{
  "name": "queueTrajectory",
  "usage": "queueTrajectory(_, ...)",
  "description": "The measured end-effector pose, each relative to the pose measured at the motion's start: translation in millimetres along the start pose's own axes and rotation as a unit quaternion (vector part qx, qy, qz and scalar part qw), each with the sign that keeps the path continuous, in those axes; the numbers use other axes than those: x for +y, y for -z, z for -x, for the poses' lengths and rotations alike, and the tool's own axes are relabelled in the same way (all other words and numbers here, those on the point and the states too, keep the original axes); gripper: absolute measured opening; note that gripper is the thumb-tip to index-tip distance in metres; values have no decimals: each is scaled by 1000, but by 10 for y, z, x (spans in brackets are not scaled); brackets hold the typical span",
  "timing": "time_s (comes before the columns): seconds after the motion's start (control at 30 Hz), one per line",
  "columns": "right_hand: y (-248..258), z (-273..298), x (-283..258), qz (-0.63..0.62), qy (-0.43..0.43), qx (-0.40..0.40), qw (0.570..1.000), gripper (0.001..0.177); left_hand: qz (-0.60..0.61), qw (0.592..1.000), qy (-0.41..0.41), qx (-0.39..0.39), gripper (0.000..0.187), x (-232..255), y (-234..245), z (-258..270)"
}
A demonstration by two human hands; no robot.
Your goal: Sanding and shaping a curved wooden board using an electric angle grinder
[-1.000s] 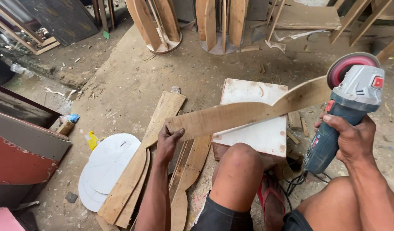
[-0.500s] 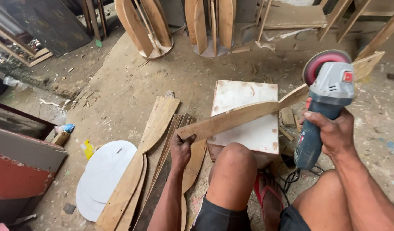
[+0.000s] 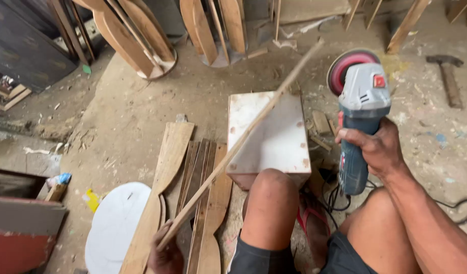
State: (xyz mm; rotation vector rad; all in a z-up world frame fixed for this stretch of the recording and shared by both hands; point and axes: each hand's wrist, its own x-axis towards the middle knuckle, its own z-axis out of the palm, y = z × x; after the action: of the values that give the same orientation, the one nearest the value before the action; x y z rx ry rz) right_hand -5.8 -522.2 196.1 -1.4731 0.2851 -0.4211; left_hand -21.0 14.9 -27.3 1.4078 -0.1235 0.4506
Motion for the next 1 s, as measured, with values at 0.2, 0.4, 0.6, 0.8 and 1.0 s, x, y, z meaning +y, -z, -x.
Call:
queueTrajectory(0.2,-14,54,-70,-30,-29,0,999,44,-548,775,-229,-215,33,306,-459,234)
queueTrajectory(0.4,39,171,-165,16,-44,16,999,33,-510,776,-248,-277,44,331,-471,-366)
queueTrajectory(0.6,161,237,-145,50,-67,15,996,33,-434,847,-142,-272,52,197,-2878,-1405)
queueTrajectory(0.8,228,272,-117,57,-94,46,993,40,-552,776,-92,-292,54,-853,-3868,-1548)
queueTrajectory(1.0,322,273,-104,22,-76,53,995,42,-377,839,151,-362,30,-728,-3572,-2270)
